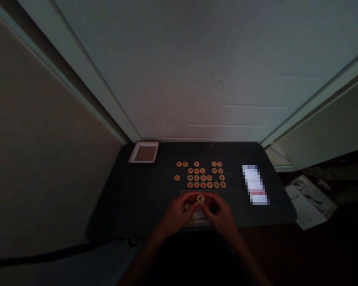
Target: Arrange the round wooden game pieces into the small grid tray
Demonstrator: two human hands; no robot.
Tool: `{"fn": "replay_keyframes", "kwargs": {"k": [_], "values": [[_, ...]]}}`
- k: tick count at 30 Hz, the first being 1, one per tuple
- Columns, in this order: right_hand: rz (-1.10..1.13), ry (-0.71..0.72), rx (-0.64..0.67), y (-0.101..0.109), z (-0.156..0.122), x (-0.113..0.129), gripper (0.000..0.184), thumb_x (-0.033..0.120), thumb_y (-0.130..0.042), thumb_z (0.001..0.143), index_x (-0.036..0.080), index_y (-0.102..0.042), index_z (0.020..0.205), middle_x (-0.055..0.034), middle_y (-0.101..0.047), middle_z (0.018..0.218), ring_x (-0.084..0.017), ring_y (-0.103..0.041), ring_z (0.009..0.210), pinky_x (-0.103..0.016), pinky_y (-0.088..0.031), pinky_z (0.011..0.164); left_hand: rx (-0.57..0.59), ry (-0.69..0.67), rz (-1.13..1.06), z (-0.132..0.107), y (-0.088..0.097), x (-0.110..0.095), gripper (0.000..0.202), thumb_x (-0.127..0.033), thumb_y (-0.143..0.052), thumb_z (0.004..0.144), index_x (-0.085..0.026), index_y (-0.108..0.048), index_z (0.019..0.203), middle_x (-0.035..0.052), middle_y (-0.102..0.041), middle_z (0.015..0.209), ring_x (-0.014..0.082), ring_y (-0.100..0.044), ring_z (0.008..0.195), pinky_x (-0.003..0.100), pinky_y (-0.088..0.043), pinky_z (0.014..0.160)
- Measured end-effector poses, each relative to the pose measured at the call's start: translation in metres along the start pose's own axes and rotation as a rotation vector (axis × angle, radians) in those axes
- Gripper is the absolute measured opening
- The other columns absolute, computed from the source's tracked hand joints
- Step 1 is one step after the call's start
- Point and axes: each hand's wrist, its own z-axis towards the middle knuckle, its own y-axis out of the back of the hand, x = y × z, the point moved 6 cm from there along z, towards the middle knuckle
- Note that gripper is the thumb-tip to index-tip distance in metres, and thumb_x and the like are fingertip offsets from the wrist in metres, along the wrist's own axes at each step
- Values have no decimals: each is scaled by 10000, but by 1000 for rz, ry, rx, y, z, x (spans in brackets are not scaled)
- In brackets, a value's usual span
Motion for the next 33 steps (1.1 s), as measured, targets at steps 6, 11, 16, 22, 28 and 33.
{"fn": "replay_keyframes", "kwargs": {"k": [6,11,16,22,28,33], "values": [[8,-41,16,-1,-1,1,262,345,-664,905,251,-689,1148,-37,-728,966,-194,-667,822,-316,-540,777,5,-1,4,-1,2,-4,297,-320,-638,914,-245,-673,1200,47,-750,1117,195,-717,977,352,-570,905],[20,-42,1,0,-2,0,259,352,-675,896,245,-688,1132,-34,-729,955,-191,-673,815,-307,-546,767,1,-4,-4,-1,2,-4,294,-314,-640,913,-242,-677,1196,48,-742,1146,195,-709,1006,354,-561,929],[24,-57,-13,0,-1,-4,241,413,-698,880,228,-694,1035,-26,-726,855,-189,-673,763,-291,-543,707,18,-19,7,-1,-1,-4,283,-294,-648,903,-247,-701,1177,54,-740,1160,202,-702,1022,359,-562,930],[13,-76,-55,1,-1,-6,244,455,-684,893,218,-702,948,-32,-733,810,-188,-678,739,-291,-543,691,30,-33,28,-2,-4,-2,268,-319,-640,919,-251,-711,1169,53,-748,1130,200,-699,1005,363,-561,925],[17,-96,-61,3,-1,-7,249,461,-671,903,219,-721,931,-44,-752,850,-205,-702,791,-297,-546,710,35,-36,28,-1,-6,0,270,-323,-626,933,-254,-701,1182,48,-740,1128,190,-695,998,355,-559,922],[33,-95,-41,4,-1,-7,245,438,-628,936,219,-728,979,-52,-761,894,-213,-712,828,-308,-553,751,32,-32,5,-1,-5,-2,282,-331,-630,934,-256,-694,1198,50,-731,1166,191,-691,1021,350,-553,932]]}}
